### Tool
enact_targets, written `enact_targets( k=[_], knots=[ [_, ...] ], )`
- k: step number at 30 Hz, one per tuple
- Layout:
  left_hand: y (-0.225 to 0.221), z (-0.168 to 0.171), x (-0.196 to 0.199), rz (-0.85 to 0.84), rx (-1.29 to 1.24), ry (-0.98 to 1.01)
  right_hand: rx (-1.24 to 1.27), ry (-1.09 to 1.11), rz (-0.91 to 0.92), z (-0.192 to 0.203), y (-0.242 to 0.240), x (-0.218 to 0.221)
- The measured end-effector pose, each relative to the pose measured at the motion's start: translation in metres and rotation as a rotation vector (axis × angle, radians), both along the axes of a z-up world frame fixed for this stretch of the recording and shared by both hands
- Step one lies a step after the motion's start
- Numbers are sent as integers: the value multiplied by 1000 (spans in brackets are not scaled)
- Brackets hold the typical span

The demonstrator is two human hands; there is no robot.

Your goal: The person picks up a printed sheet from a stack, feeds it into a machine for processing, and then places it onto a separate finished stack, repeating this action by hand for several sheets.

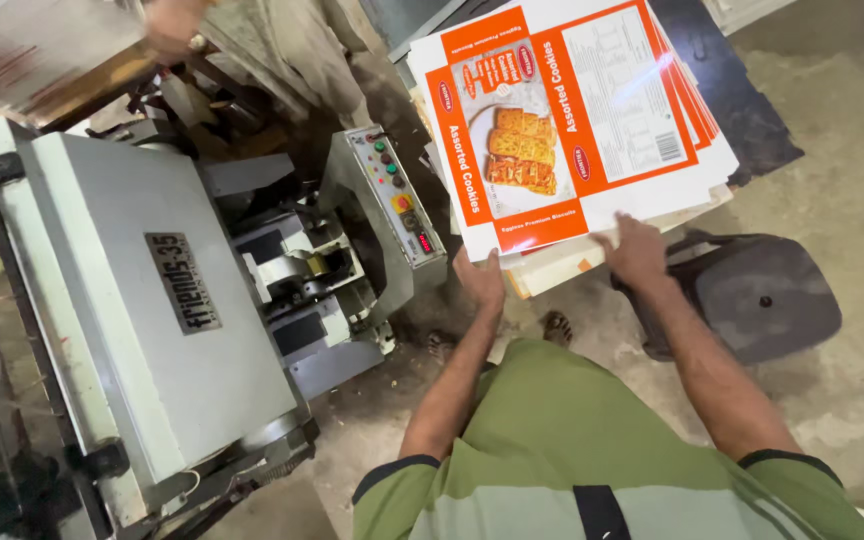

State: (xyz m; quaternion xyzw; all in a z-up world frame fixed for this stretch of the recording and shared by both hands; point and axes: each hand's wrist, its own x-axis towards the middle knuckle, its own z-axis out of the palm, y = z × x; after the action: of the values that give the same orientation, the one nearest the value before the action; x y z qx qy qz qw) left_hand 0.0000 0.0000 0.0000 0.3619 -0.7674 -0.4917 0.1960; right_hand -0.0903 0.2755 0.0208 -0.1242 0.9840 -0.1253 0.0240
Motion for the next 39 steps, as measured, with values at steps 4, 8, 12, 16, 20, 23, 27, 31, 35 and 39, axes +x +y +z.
enact_targets(
  k=[4,8,12,16,20,23,27,31,35,39],
  knots=[
    [-27,47,-27,72,581,369,-114,81,-207,48,55,-23],
    [-88,155,-34,22,510,574,-1017,-536,-792,84,58,-22],
    [-172,235,22,100,302,602,-1519,-773,-286,100,-26,-12],
    [-256,202,93,267,247,513,-1605,-774,-409,129,-132,-11],
    [-331,71,169,522,103,186,-1256,-559,-112,132,-255,5],
    [-373,-21,226,587,-252,-204,-730,165,548,98,-325,49],
    [-395,-72,288,698,-425,-471,-495,-406,239,57,-371,96],
    [-428,-80,326,753,-246,-667,-308,-683,315,64,-388,109],
    [-482,-72,365,868,23,-623,25,-567,624,133,-449,124],
    [-519,-30,408,847,-131,-651,-302,-870,747,273,-502,145]
  ],
)
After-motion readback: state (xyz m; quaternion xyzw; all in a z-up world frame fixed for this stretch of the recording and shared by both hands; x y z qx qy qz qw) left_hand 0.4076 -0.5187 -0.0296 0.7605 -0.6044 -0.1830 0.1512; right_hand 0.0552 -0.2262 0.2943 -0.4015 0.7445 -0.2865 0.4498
